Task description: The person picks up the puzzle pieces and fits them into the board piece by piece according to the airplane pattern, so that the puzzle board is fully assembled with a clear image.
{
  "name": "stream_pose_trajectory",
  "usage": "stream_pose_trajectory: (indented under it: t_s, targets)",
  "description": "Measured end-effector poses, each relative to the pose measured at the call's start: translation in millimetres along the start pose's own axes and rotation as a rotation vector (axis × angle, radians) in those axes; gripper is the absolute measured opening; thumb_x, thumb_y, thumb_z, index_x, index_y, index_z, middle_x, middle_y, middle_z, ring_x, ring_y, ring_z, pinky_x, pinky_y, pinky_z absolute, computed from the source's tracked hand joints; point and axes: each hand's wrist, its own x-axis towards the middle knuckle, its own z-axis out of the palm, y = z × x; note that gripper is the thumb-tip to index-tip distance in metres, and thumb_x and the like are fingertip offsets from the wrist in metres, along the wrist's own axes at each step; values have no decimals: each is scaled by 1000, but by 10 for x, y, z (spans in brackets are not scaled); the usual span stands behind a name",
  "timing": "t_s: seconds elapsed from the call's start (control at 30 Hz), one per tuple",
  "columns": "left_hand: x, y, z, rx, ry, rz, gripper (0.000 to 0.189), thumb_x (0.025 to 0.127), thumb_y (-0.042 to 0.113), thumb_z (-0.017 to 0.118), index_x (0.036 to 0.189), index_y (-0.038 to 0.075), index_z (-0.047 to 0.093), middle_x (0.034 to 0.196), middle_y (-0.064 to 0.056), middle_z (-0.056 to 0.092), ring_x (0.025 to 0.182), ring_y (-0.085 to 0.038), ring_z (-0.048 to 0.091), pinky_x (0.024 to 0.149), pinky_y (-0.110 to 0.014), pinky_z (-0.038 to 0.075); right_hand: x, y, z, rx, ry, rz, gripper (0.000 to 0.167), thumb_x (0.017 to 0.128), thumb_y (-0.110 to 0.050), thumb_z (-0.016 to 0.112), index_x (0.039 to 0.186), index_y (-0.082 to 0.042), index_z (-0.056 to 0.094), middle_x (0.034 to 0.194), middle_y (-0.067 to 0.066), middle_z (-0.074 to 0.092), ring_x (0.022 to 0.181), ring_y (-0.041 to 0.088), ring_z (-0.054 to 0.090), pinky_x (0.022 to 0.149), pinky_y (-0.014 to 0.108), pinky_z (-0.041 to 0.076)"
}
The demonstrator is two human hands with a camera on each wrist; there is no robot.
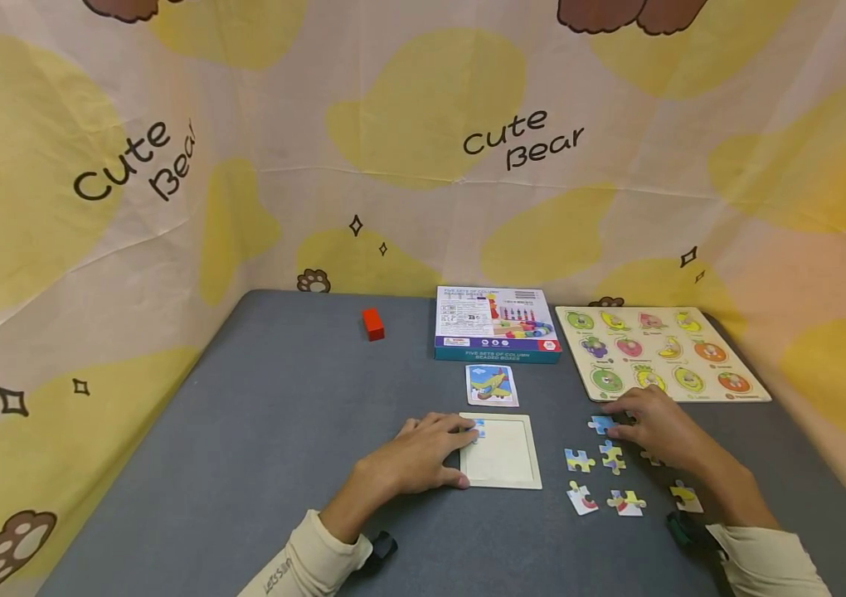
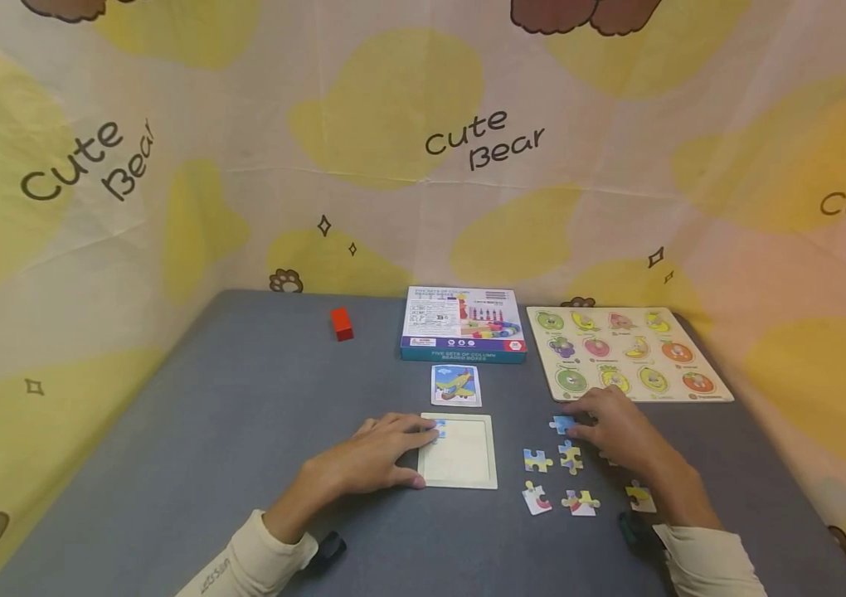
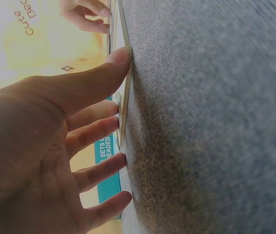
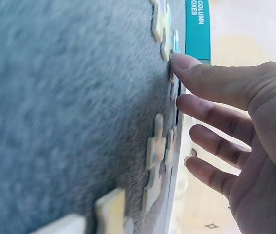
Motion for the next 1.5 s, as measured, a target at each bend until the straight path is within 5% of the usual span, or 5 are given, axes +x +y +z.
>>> stream_pose_trajectory:
  t_s: [0.97,1.5]
  targets:
    - [-13,11,-8,-9,8,0,69,98,43,75,159,21,52,165,3,46,151,-27,41,114,-56,38,-26,20,-7,-3,15,2,16,87,-23,88,93,-10,80,93,-2,70,89,22,59,81,47,47]
    - [-3,5,0,1,4,-5,70,98,44,75,160,21,51,165,3,46,150,-28,42,114,-55,38,261,-410,81,74,-82,65,24,92,-31,83,107,-11,81,107,3,71,105,26,58,94,53,47]
